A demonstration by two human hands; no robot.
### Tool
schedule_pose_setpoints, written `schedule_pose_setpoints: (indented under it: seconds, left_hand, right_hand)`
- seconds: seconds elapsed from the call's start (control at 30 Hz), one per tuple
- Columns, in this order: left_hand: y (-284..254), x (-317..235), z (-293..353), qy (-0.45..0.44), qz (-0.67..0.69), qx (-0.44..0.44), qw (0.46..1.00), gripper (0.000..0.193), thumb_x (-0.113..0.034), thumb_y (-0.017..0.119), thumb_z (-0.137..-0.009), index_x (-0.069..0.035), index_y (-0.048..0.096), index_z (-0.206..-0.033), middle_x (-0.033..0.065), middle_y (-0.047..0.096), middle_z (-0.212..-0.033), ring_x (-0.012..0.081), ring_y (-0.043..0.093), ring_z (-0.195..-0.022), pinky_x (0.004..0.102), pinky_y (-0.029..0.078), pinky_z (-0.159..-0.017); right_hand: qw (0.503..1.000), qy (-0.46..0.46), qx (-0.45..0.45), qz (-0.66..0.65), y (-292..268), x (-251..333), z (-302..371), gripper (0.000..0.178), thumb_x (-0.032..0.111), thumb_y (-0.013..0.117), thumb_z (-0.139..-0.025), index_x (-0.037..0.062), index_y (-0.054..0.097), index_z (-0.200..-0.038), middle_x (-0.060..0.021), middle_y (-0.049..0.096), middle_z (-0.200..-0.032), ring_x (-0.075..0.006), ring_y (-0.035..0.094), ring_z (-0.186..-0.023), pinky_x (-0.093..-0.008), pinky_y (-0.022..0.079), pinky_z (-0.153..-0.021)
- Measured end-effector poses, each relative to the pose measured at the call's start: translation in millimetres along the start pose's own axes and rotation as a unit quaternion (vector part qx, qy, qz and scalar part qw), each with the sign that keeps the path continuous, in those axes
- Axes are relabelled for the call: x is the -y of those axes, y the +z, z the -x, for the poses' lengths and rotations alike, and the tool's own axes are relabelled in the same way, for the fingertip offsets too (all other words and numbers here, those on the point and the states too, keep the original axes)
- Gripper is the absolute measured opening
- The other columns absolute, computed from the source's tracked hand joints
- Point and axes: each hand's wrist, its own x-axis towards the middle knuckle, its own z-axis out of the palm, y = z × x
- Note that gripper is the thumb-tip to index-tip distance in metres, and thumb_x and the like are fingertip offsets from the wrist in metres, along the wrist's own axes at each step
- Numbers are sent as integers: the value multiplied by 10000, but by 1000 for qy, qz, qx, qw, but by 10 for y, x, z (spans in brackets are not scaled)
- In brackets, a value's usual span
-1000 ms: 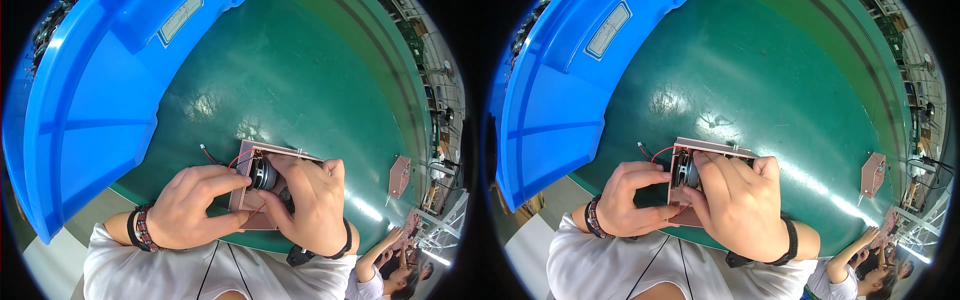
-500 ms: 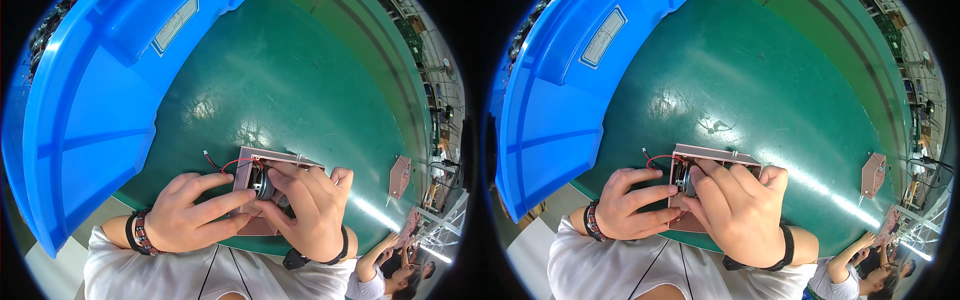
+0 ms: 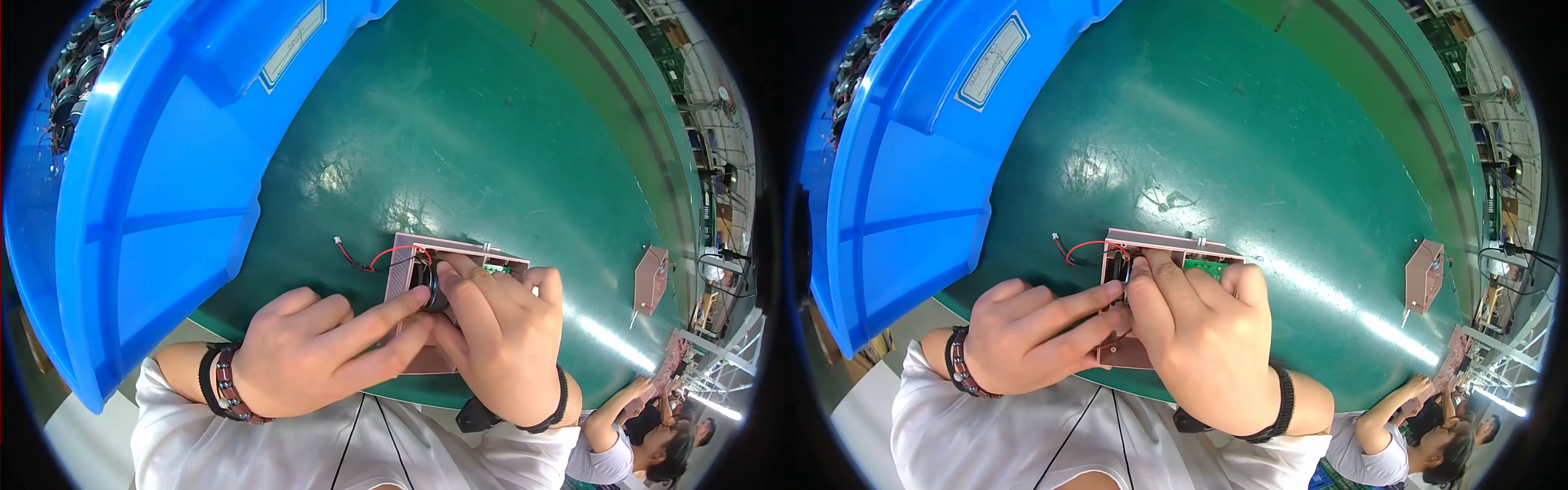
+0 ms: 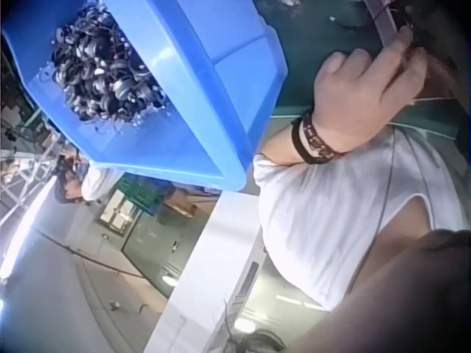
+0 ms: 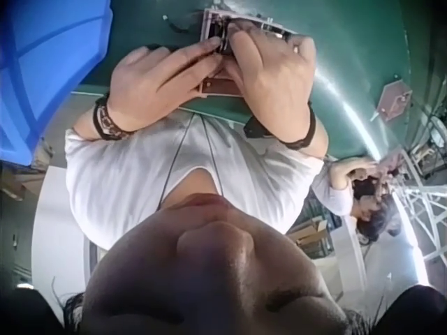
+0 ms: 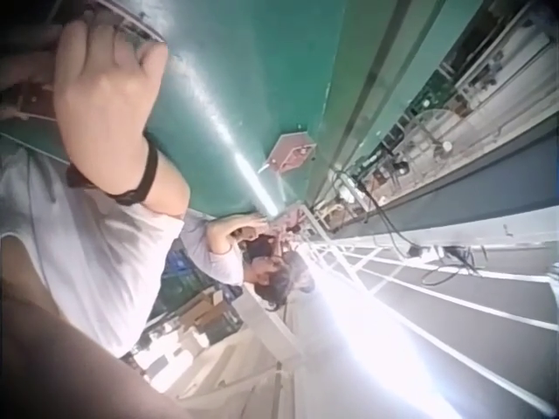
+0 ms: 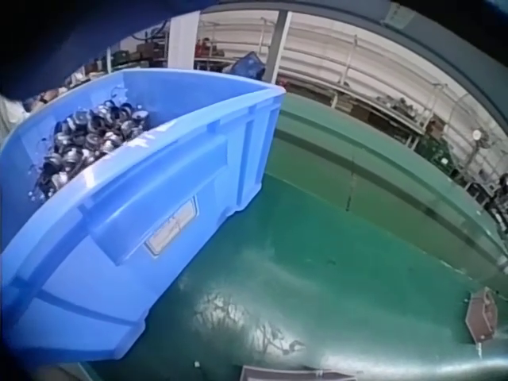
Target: The person picks up a speaker from a blue bin, places it into a pink housing, and connects the wires to a circuit board. They repeat this process for a second speaker and housing before placing the assembled units on the table.
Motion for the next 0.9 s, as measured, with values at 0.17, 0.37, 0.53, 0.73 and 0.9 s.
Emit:
schedule_pose_setpoints:
  seconds: [0.17, 0.37, 0.53, 0.73, 0.9]
  left_hand:
    - [-81, 0, -40, 19, -62, 18, 998, 358, -343, 669, -754, -146, 662, -1052, 15, 611, -1216, 71, 471, -464, 236, 352, -450]
    - [-95, -94, 16, 26, -114, 67, 991, 423, -353, 668, -756, -145, 613, -1120, -8, 562, -1265, 94, 485, -466, 240, 359, -437]
    - [-133, -189, 62, -3, -60, 59, 996, 370, -285, 693, -743, -160, 571, -1069, -15, 542, -1263, 133, 505, -470, 282, 421, -470]
    - [-229, -145, 354, 29, 4, -31, 999, 373, -256, 705, -751, -97, 593, -1069, 26, 605, -1101, 147, 591, -669, 298, 457, -571]
    - [-291, -56, 223, -3, 14, -69, 998, 368, -197, 728, -738, -70, 588, -1054, 59, 629, -965, 204, 604, -746, 328, 476, -649]
  right_hand:
    - [999, 1, 32, -31, -30, 28, -20, 372, 213, 728, -665, 37, 609, -970, -69, 674, -965, -198, 584, -639, -334, 399, -600]
    - [989, 15, 149, -12, -230, 46, -204, 270, 171, 709, -699, 55, 599, -916, -81, 653, -847, -234, 616, -677, -355, 447, -575]
    - [986, -135, 41, 89, -470, 177, -667, 213, 163, 699, -731, 66, 592, -889, -87, 643, -806, -244, 630, -708, -345, 454, -588]
    - [957, -218, 188, -24, -64, 13, -817, 234, 118, 680, -771, 74, 604, -988, -94, 645, -800, -217, 637, -755, -325, 469, -670]
    - [936, -53, 88, -337, -152, -166, -677, 265, 56, 648, -802, 47, 598, -1063, -83, 650, -853, -160, 633, -807, -318, 476, -732]
